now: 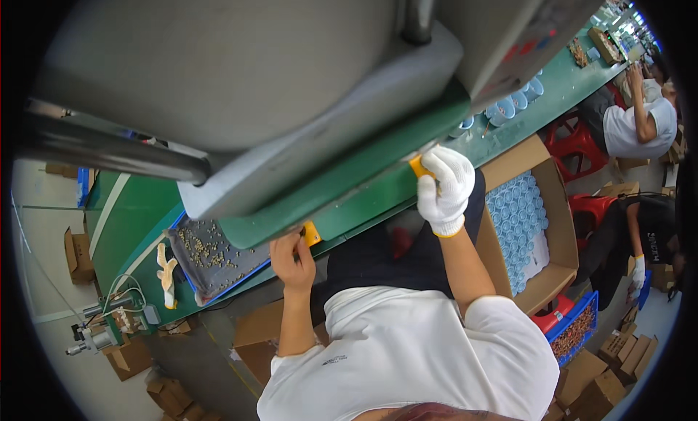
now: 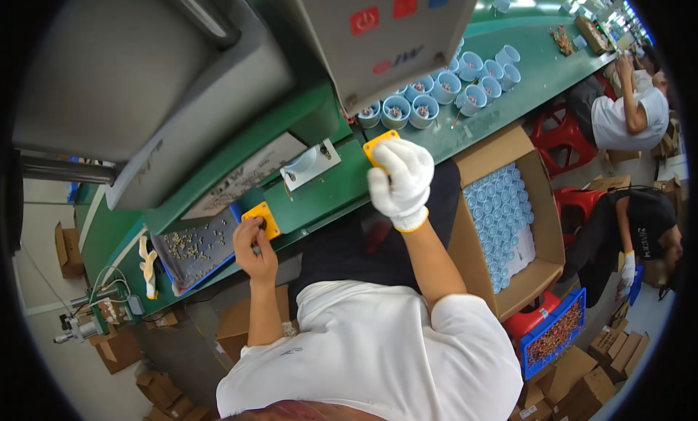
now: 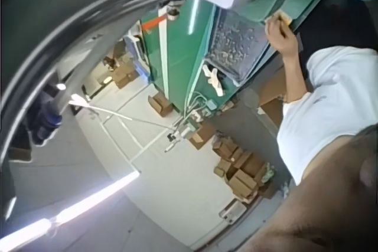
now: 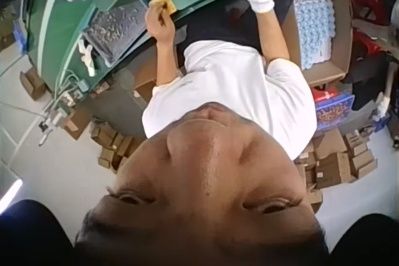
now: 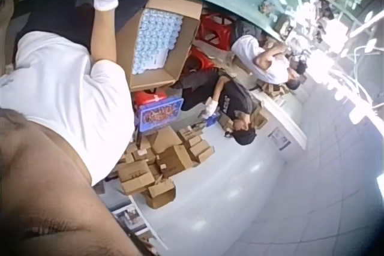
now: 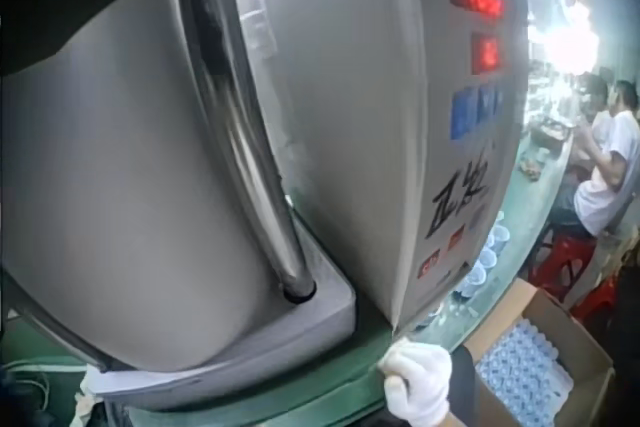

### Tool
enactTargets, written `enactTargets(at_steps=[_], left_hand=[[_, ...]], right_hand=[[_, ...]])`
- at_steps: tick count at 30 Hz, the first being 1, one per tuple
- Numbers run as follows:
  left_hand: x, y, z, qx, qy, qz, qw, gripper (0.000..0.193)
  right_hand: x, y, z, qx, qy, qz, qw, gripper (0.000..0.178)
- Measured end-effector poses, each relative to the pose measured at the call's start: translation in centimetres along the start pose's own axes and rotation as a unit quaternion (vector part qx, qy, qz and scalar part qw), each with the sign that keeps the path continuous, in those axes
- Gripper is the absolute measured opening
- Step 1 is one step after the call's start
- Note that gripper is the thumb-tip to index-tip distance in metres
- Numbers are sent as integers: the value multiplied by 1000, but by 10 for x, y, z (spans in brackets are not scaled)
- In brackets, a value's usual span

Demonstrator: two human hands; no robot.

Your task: Assembling small plastic electronic components using a press machine and packing them into boxes.

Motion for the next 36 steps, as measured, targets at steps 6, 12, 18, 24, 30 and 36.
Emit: enactTargets(at_steps=[6, 12, 18, 24, 30, 36], left_hand=[[1, -4, -6, 68, -31, 17, 997, 19], [23, 4, 7, 3, 7, 17, 1000, 11], [59, -5, 19, -50, 88, 23, 995, 9], [79, -16, 23, -32, 77, -19, 996, 10], [72, -16, 18, -61, 112, -58, 990, 11], [63, -16, 6, -94, 148, -48, 983, 14]], right_hand=[[-2, -7, 33, -35, -10, -70, 997, 20], [-15, -5, 40, 57, -47, -10, 997, 30], [-22, -7, 41, 31, -43, -74, 996, 23], [-31, -8, 46, 59, -93, -41, 993, 19], [-29, -8, 48, 76, -101, -35, 991, 18], [-31, -9, 47, 68, -97, -36, 992, 19]])
Point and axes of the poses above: each hand's wrist, its own x-axis towards the middle knuckle, its own y-axis out of the back of the hand, z = x × y, the point moved 4 cm from there along x, towards the middle knuckle
